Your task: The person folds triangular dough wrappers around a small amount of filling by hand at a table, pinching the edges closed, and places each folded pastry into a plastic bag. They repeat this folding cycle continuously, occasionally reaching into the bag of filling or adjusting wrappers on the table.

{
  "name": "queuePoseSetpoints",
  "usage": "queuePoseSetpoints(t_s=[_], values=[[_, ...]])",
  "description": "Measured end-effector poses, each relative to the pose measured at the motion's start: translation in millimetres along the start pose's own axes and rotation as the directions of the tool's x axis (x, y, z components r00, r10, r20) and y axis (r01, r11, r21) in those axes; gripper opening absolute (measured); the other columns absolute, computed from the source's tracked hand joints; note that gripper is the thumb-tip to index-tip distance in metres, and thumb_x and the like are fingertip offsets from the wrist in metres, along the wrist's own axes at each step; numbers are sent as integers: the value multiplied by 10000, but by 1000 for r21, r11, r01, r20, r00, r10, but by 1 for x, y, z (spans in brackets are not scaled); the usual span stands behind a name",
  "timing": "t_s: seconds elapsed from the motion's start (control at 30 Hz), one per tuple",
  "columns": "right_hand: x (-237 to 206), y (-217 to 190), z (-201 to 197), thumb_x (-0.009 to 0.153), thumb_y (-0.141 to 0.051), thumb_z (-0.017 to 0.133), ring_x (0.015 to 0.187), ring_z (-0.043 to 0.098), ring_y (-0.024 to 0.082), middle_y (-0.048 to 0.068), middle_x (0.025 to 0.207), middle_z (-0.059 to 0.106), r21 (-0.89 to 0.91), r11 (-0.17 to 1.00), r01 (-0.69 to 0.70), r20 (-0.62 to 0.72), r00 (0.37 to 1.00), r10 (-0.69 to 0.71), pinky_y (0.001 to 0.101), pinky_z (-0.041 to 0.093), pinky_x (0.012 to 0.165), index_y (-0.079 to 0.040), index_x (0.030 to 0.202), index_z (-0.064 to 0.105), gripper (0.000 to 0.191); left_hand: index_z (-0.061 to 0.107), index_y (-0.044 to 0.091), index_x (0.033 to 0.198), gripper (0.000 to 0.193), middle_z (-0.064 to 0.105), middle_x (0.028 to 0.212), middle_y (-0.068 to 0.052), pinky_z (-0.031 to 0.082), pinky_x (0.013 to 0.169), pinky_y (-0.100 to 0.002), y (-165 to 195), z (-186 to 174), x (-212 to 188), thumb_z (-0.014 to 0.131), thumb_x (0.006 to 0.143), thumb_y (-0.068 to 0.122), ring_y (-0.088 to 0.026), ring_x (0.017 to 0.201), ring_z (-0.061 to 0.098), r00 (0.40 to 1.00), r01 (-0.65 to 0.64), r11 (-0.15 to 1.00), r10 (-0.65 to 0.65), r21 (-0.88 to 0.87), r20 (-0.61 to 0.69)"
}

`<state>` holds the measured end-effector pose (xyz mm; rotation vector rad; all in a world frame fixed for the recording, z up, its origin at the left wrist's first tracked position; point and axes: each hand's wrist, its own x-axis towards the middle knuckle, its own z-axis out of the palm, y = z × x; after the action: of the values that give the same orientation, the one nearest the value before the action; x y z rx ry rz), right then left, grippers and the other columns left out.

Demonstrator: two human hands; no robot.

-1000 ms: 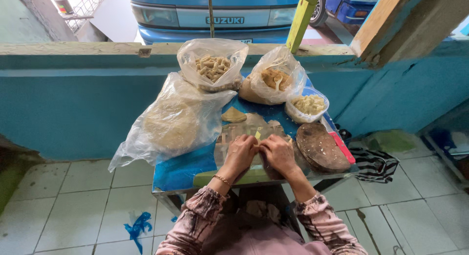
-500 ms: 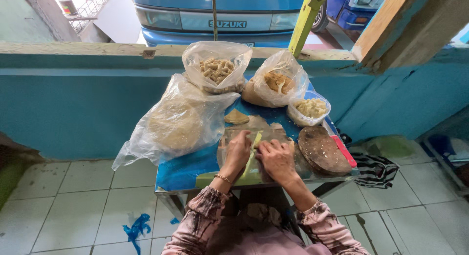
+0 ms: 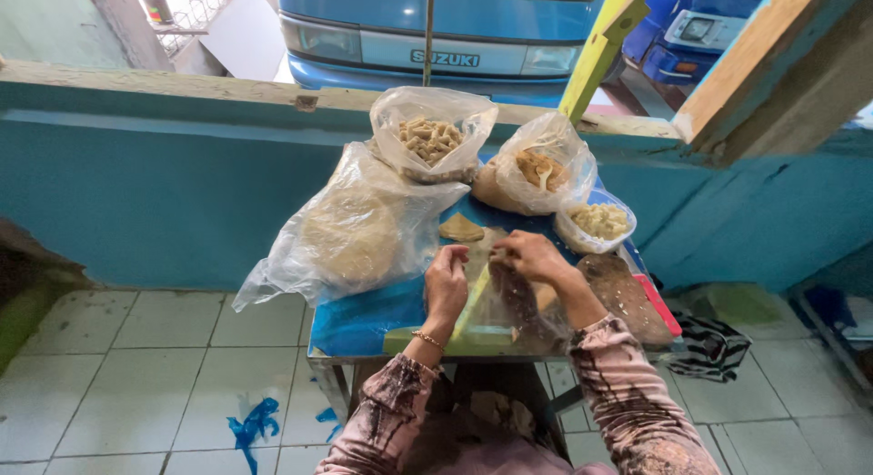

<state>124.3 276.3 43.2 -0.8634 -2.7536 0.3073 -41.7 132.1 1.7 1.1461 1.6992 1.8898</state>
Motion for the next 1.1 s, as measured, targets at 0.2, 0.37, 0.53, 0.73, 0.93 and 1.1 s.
queuePoseSetpoints(t_s=[0.2,0.37,0.53,0.73,0.93,1.1], values=[[90,-20,-67,943,-209,685,922,735,303,107,987,763,95,993,71,-417,909,-25,400,571,811,-152,1082,780,178,713,56,1016,169,736,901,-92,553,761,-341,-7,2,-1,556,952,46,-220,839,708,1000,-16,1000,16,-27,0],[129,-54,-81,1020,-157,652,1024,710,382,171,1180,726,-112,972,206,-760,612,-217,445,566,839,-116,1243,709,233,715,58,1039,198,730,893,-76,552,747,-323,-20,5,-1,540,950,33,-188,814,693,999,10,999,-12,-51,-30],[91,-61,-21,860,-275,732,850,695,369,140,891,724,-75,992,99,-208,972,-113,497,539,777,-140,930,763,155,637,35,1128,198,672,901,-36,527,716,-289,-36,14,10,501,984,31,-125,766,608,981,138,901,-181,-412,-66],[70,-68,20,880,-278,685,872,697,339,97,882,696,-236,955,178,-331,909,-252,455,557,746,-122,881,720,159,644,16,1120,181,674,942,-32,540,772,-267,-52,15,16,521,987,25,-110,808,622,979,106,887,-173,-450,-111],[75,-60,15,925,-299,741,803,728,232,77,895,773,367,911,-187,-310,899,310,358,555,712,-134,1025,777,196,671,22,1115,198,706,991,-21,526,743,-264,-50,9,20,529,976,38,-100,843,655,965,250,853,-260,-459,41],[40,-47,15,931,-200,780,850,708,99,68,978,784,711,703,10,-275,925,264,273,571,749,-85,1081,781,189,689,59,1200,218,696,953,-26,447,672,-277,-47,13,22,585,1020,125,-110,766,583,905,426,701,-324,-571,276]])
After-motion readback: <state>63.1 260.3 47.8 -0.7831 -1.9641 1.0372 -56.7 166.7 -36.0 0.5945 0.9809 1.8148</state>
